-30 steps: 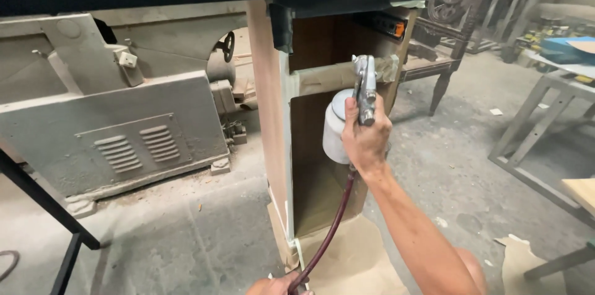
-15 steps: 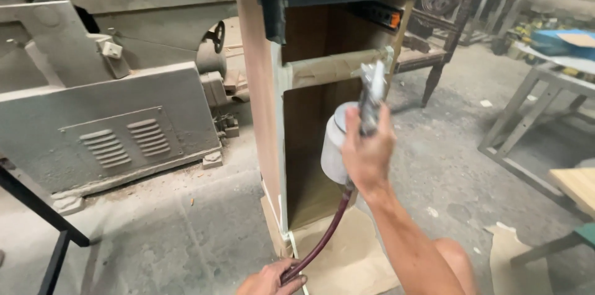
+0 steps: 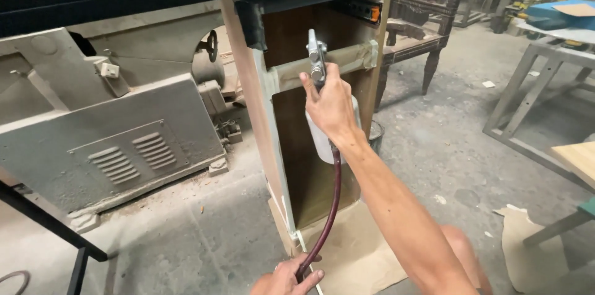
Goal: Using a pneumatic spray gun to apply a finish to the interior and edges of a wooden cabinet in a workshop environment.
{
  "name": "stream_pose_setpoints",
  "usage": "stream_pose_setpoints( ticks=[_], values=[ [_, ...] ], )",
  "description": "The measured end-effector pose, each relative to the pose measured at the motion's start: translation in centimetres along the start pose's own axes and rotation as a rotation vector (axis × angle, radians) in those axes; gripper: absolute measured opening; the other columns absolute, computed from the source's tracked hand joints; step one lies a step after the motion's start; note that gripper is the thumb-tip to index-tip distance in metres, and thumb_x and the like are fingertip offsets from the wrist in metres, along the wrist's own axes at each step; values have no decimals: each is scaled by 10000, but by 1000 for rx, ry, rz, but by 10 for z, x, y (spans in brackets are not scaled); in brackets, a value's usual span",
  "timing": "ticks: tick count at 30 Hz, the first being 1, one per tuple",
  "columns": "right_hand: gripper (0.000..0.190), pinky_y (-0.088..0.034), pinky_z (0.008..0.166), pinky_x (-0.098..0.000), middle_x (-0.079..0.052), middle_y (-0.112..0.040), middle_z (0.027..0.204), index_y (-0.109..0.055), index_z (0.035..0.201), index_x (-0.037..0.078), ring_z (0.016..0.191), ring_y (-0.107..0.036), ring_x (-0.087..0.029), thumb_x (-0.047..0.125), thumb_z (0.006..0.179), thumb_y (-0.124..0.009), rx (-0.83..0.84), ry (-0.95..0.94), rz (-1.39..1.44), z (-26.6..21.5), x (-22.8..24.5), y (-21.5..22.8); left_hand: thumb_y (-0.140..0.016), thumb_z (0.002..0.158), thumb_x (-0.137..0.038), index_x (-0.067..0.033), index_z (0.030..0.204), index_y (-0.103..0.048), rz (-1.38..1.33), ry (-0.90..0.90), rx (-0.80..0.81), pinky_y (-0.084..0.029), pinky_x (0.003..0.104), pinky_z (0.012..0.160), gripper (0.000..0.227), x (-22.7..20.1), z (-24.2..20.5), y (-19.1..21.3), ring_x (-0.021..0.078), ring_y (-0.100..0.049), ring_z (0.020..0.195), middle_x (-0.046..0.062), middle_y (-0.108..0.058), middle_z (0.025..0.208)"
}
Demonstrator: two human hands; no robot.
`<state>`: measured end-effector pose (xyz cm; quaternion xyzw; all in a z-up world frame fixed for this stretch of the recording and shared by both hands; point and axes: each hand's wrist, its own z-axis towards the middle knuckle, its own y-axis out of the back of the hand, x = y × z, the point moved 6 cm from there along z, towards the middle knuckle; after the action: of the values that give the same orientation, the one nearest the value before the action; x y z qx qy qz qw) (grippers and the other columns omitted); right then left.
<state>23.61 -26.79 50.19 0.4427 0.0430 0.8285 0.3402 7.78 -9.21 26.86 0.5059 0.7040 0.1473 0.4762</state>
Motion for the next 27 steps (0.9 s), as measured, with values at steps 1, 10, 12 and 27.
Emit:
stream_pose_setpoints(
  ticks=[1, 10, 12, 27],
  values=[
    [426, -481, 584, -435, -12, -595, 713, -542, 1143, 49, 658, -620, -235, 457, 1024, -548, -3, -4, -1, -1, -1, 0, -511, 947, -710, -465, 1228, -584, 3, 0, 3, -368, 246, 699, 380, 23, 42, -21, 88, -583, 833, -111, -535, 890],
    [566, -539, 612, -486, -114, -721, 883, -468, 1289, 19, 691, -720, -306, 507, 1003, -505, -95, -44, -52, -49, 9, 19, -501, 914, -732, -471, 1218, -632, 59, -32, 49, -471, 237, 794, 421, 18, 30, -11, 73, -687, 977, -174, -705, 1029],
    [767, -543, 804, -588, -217, -701, 1172, -347, 1410, -10, 993, -710, -418, 602, 957, -437, -116, -119, -16, -69, 10, 25, -580, 982, -665, -342, 1055, -608, 56, -38, 60, -378, 240, 698, 333, 21, 29, -12, 123, -578, 770, -70, -551, 821],
    [463, -566, 878, -311, -20, -761, 1089, -567, 1331, 70, 998, -745, -173, 358, 973, -616, -226, -174, 184, -169, -73, -18, -820, 807, -287, -56, 1572, -308, -475, -956, -302, -512, 353, 954, 949, -24, 54, 25, 235, -552, 1179, 119, -471, 1280]
  ],
)
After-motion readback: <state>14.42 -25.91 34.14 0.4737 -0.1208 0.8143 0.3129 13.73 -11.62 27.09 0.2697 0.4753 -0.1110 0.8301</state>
